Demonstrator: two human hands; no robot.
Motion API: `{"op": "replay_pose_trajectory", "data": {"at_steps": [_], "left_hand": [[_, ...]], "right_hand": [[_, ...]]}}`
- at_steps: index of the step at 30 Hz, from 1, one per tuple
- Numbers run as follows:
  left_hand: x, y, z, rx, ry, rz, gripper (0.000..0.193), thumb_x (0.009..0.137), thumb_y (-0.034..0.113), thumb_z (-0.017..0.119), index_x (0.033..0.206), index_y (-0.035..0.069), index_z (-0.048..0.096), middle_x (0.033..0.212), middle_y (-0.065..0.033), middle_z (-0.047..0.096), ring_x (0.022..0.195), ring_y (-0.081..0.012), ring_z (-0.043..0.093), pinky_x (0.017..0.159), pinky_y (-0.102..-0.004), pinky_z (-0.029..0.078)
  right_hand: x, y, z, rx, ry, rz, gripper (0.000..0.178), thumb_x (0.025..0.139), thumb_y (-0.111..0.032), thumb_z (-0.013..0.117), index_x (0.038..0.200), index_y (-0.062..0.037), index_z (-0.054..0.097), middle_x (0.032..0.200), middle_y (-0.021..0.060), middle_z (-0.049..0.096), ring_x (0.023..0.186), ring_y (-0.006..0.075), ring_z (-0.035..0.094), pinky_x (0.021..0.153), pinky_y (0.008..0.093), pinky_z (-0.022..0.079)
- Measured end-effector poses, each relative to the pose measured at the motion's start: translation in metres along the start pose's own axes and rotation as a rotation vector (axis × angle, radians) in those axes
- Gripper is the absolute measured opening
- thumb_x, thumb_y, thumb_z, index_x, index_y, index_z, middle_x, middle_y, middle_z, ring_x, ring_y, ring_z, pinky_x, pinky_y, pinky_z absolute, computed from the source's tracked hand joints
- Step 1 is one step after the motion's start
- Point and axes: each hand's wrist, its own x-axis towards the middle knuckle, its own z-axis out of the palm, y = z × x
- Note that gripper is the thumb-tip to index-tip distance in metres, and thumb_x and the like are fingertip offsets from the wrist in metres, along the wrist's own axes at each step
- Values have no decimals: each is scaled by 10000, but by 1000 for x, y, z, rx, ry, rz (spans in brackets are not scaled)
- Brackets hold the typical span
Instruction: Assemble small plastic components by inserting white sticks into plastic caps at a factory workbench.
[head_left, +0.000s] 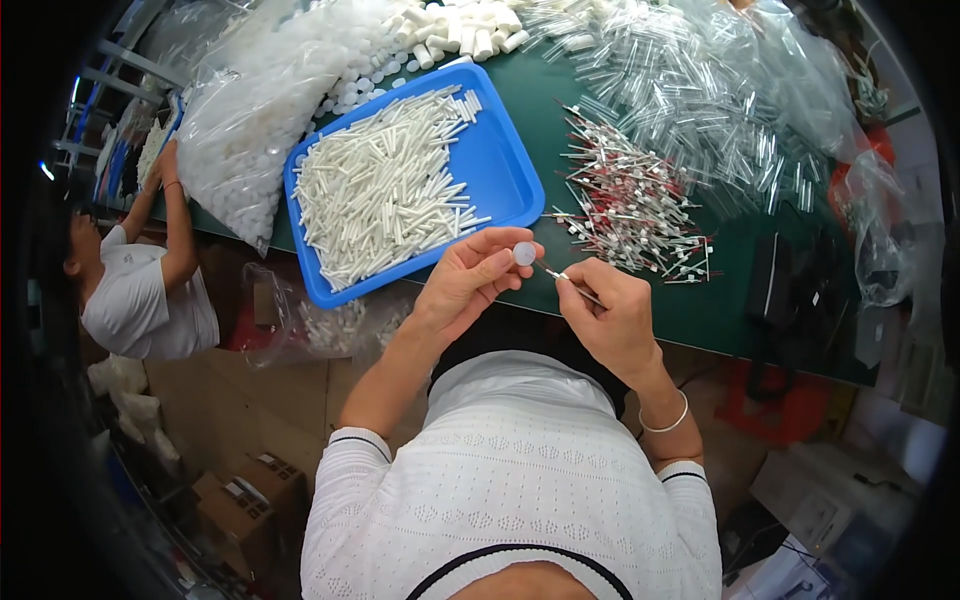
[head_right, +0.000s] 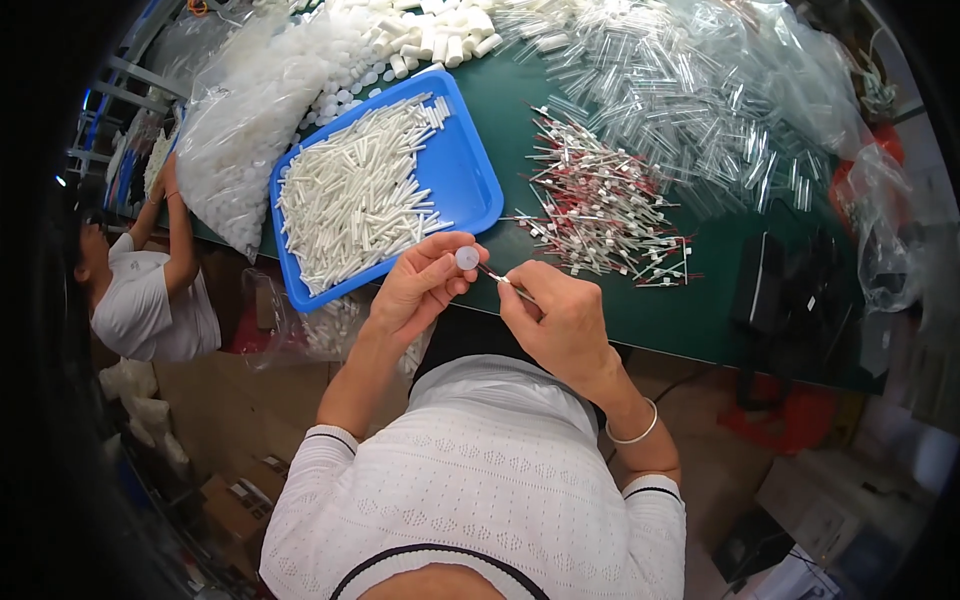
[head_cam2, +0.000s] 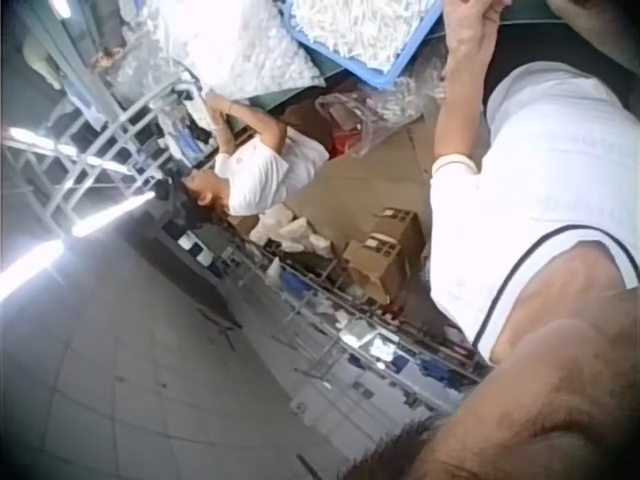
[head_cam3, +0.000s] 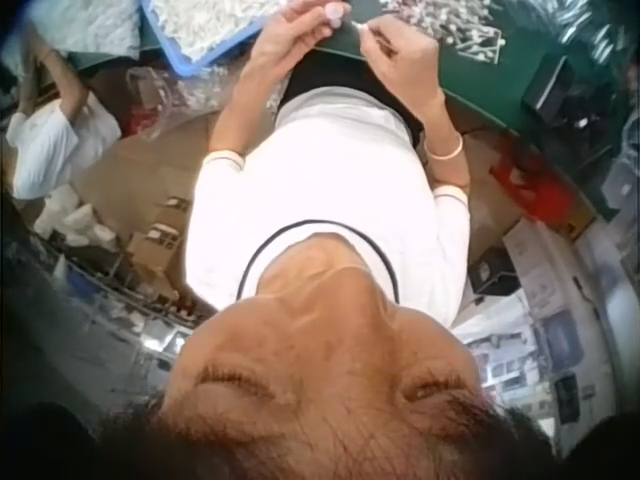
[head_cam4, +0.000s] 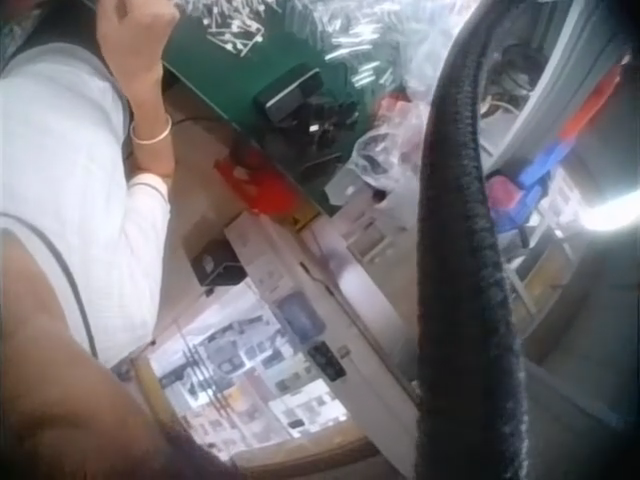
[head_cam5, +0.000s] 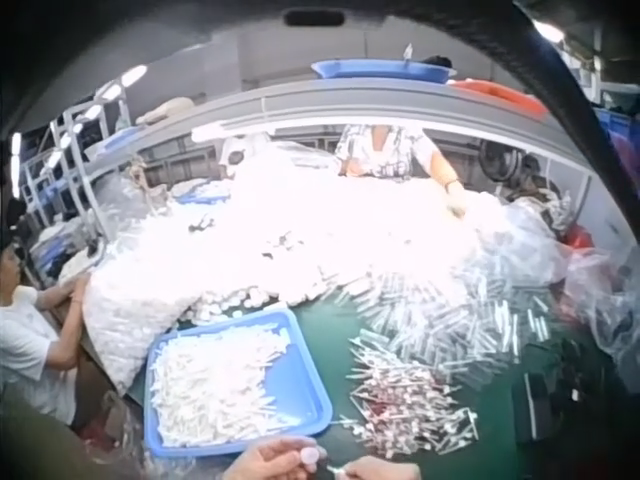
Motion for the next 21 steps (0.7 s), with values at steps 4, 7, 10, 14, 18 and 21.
{"op": "replay_pose_trajectory", "data": {"at_steps": [4,7,10,14,18,21], "left_hand": [[0,-1,-1,11,12,26,293,922,110,605,1196,8,588,1120,-117,639,903,-107,622,783,-220,533],[0,0,0,48,17,34,290,918,109,610,1189,8,592,1114,-107,641,908,-107,620,780,-225,531],[-1,0,2,117,32,50,282,912,103,617,1176,6,603,1108,-98,644,911,-107,617,776,-231,525],[-2,0,3,192,31,74,272,898,86,629,1157,4,618,1091,-91,650,913,-108,611,774,-243,517],[-3,-5,4,256,31,75,288,892,73,633,1169,0,607,1076,-85,652,913,-112,609,782,-252,513],[-4,-9,11,229,18,84,284,889,65,636,1162,-3,602,1052,-77,653,915,-118,610,792,-259,509]], "right_hand": [[0,2,2,-53,14,-97,70,782,-20,666,788,-20,597,636,71,550,449,159,518,433,287,405],[0,4,2,-42,2,-132,58,773,15,669,784,3,613,622,51,543,440,110,457,410,254,342],[0,5,1,-46,-9,-142,61,767,15,670,785,1,613,621,51,544,440,116,464,410,263,346],[-1,5,-1,-62,-42,-130,57,771,8,668,784,2,613,618,54,538,443,122,469,413,265,349],[1,0,-4,-88,-87,-81,65,795,-27,650,808,-19,587,646,85,545,487,209,542,444,315,416],[3,1,3,-30,-51,-131,60,825,-38,647,842,-24,591,692,97,577,542,246,582,469,331,437]]}}
